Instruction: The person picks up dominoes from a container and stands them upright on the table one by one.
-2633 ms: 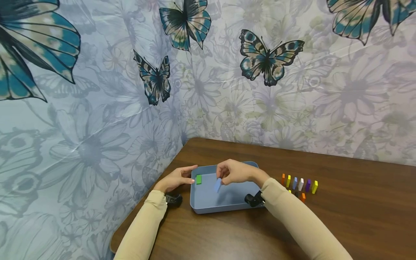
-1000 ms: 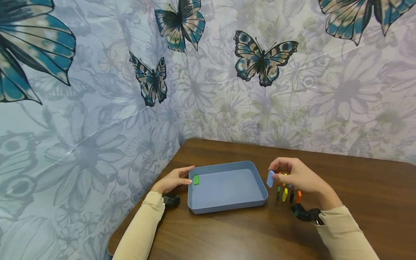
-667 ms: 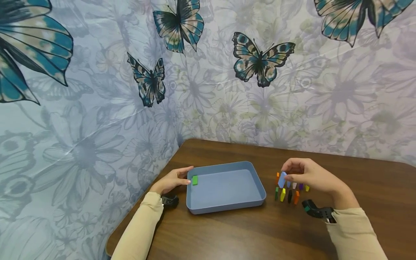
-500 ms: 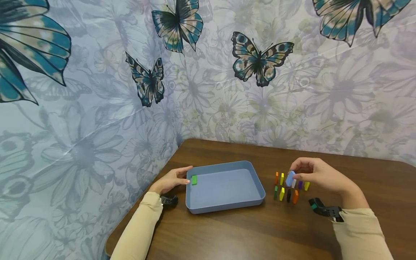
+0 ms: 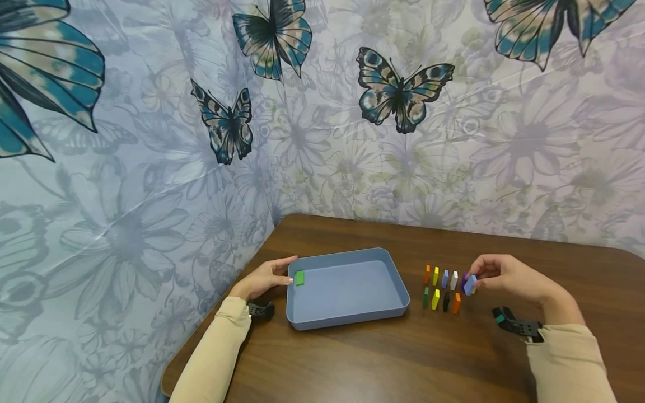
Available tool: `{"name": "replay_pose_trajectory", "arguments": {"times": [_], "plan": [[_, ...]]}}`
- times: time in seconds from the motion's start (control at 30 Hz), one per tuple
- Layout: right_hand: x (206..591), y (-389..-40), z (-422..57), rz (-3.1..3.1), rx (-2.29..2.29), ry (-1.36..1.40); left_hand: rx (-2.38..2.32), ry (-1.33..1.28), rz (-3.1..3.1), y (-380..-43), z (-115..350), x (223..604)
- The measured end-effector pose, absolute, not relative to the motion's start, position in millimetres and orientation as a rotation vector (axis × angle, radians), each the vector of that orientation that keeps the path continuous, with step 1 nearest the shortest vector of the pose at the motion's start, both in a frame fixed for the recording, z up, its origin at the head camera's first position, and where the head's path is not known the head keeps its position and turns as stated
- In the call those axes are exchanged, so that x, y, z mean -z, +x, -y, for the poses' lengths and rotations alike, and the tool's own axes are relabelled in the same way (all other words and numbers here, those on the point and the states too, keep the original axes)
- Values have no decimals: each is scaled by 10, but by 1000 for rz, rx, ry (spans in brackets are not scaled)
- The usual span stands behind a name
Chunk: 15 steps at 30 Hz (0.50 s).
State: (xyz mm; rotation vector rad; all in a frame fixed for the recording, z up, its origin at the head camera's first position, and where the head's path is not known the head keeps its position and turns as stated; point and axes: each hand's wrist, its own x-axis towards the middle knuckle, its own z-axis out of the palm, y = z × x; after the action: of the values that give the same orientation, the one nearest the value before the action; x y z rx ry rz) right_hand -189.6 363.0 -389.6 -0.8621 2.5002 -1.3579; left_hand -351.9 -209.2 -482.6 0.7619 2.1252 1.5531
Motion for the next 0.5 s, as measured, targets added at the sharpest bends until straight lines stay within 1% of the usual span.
{"name": "replay_pose_trajectory", "arguments": {"times": [0.5], "plan": [[4130,-1932,-3685,-2365,1368,-755,-1555,765,-2112,-3532,2115,4820]]}}
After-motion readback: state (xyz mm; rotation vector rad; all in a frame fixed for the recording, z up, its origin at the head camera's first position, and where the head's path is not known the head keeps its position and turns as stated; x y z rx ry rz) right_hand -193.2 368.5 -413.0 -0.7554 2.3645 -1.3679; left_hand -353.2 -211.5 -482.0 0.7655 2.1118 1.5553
